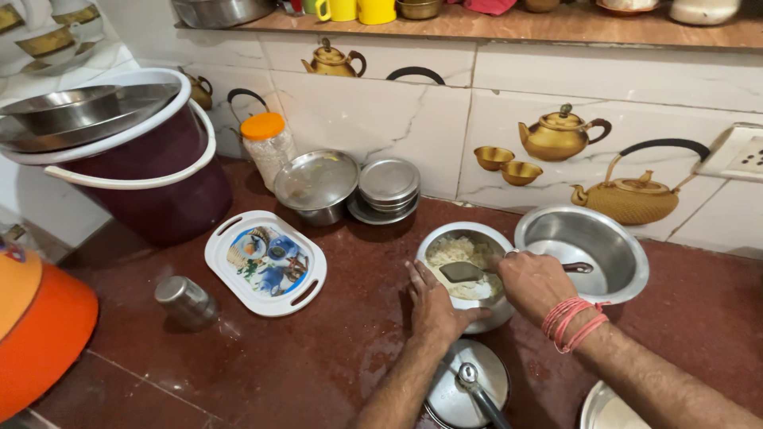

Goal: The person pries open the lid of a small pressure cooker on the kitchen counter using a knife, then repeatedly scoops cooked rice out of the cooker with a spoon into a large metal bowl, steadying the cooker with the other hand.

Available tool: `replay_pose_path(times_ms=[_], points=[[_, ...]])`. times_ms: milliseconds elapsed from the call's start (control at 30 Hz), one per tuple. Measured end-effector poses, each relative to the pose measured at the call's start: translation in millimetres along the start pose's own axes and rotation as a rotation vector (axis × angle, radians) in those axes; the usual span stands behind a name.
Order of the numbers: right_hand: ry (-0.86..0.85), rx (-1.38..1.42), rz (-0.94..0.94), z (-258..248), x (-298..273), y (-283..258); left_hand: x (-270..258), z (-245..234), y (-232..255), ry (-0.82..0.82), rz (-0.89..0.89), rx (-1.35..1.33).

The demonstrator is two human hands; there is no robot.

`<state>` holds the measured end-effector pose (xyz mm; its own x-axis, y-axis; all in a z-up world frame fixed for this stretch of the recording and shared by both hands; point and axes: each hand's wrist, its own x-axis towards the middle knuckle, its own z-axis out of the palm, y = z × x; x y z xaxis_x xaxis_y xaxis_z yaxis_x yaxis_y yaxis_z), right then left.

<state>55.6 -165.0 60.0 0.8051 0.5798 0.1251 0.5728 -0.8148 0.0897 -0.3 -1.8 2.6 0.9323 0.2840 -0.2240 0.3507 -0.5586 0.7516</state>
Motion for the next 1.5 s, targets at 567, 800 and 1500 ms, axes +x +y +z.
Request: replay_pose_path(times_ms=[567, 800, 1500], points=[[-0.006, -0.022, 0.015, 14, 18, 15, -6, -2, -2, -0.019, 0.029, -0.062], [-0.107, -0.085, 0.118, 11, 28, 28, -10, -18, 5, -0.061, 0.031, -0.049], [-0.114, -0.036, 0.355, 37, 43, 9, 47, 11, -15, 0.032, -0.085, -0.045]])
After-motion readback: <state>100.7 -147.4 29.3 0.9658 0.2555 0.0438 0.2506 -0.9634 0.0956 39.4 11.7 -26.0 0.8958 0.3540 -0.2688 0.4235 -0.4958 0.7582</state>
